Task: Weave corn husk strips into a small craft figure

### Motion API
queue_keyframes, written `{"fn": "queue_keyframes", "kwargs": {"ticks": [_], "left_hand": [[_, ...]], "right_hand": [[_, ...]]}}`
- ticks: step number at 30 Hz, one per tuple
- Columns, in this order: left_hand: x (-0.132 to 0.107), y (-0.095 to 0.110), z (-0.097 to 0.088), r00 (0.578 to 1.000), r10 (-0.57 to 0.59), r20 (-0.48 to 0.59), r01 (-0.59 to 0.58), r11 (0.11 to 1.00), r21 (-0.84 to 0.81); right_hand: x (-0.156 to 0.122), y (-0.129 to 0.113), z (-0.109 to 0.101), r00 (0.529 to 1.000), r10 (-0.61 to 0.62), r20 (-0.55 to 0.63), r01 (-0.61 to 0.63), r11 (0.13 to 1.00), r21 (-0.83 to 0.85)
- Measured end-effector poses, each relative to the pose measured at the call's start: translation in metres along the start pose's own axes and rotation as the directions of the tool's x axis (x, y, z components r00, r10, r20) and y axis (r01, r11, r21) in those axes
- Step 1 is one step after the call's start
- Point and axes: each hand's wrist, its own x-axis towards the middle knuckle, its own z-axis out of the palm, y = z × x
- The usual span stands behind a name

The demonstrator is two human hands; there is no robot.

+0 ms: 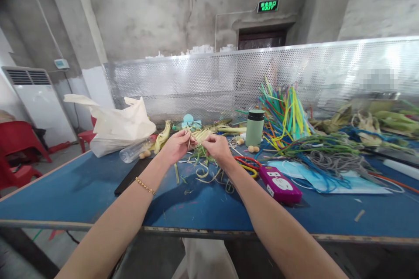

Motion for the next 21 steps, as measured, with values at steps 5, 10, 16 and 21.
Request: {"fn": "queue_keyframes", "kwargs": {"ticks": [5,10,16,21], "left_hand": [[0.003,-0.001,-0.006,0.998,-0.02,-0.064,0.023,0.999,0.038],[0.002,0.0,-0.001,0.999,-0.035,-0.026,0.036,0.999,0.021],[0.001,0.001,0.0,0.997,-0.012,-0.08,0.014,0.999,0.032],[0.002,0.001,0.0,0.995,0.01,-0.104,-0.007,1.0,0.027]], "right_hand": [[0.001,0.001,0.002,1.0,-0.022,0.015,0.023,0.998,-0.051],[0.005,0.008,0.002,0.996,-0.087,0.023,0.09,0.984,-0.157],[0.007,0.012,0.002,0.99,-0.137,0.016,0.137,0.968,-0.21],[0.005,0.009,0.002,0.989,-0.136,0.049,0.143,0.969,-0.2]]}}
